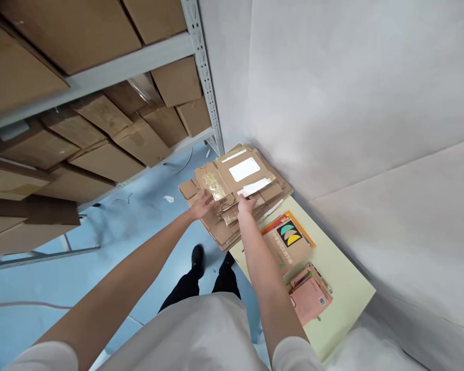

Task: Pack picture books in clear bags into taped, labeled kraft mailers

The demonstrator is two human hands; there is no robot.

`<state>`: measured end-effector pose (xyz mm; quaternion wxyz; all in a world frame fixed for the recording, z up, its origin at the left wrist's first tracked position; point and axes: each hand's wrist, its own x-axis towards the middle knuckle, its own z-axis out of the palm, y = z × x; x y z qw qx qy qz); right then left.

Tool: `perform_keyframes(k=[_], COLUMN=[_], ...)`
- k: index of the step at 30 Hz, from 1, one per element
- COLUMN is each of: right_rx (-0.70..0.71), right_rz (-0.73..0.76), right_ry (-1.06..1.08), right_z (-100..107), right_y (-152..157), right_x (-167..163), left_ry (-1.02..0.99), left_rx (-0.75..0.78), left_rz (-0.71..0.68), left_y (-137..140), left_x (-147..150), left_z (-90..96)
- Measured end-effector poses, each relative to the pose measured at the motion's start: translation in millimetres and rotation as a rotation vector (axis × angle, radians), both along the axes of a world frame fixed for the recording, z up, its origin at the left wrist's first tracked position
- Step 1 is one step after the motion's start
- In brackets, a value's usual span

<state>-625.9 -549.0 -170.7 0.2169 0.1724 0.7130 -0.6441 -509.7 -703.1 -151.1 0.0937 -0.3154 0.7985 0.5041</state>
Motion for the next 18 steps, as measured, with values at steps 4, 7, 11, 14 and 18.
perform_keyframes(k=[4,7,11,14,18], right_rx=[0.078,0.126,0.254,0.441,0.742], right_rz=[0.015,0.045,0.082,0.130,0.243], right_ry=[-0.045,-0.066,-0.036,0.022,0.148], right_z=[1.4,9.6,28.2,42.3,57.2], right_y=[-2.4,-1.9,4.2,13.3,24.1], right_x=[-4.0,4.2,24.7,36.2,42.8], left_ry=[0.078,0.056,0.032,0.039,0.038], left_rx=[0.058,0.106,0.160,0.211,0.257], left_rz=[0.246,0.421,0.434,0.370,0.297], left_y=[-1.4,-5.5,-10.9,-12.2,-11.2], left_x=[1.0,9.1,28.1,38.4,50.1], left_z=[6.6,16.5,32.9,40.0,38.5])
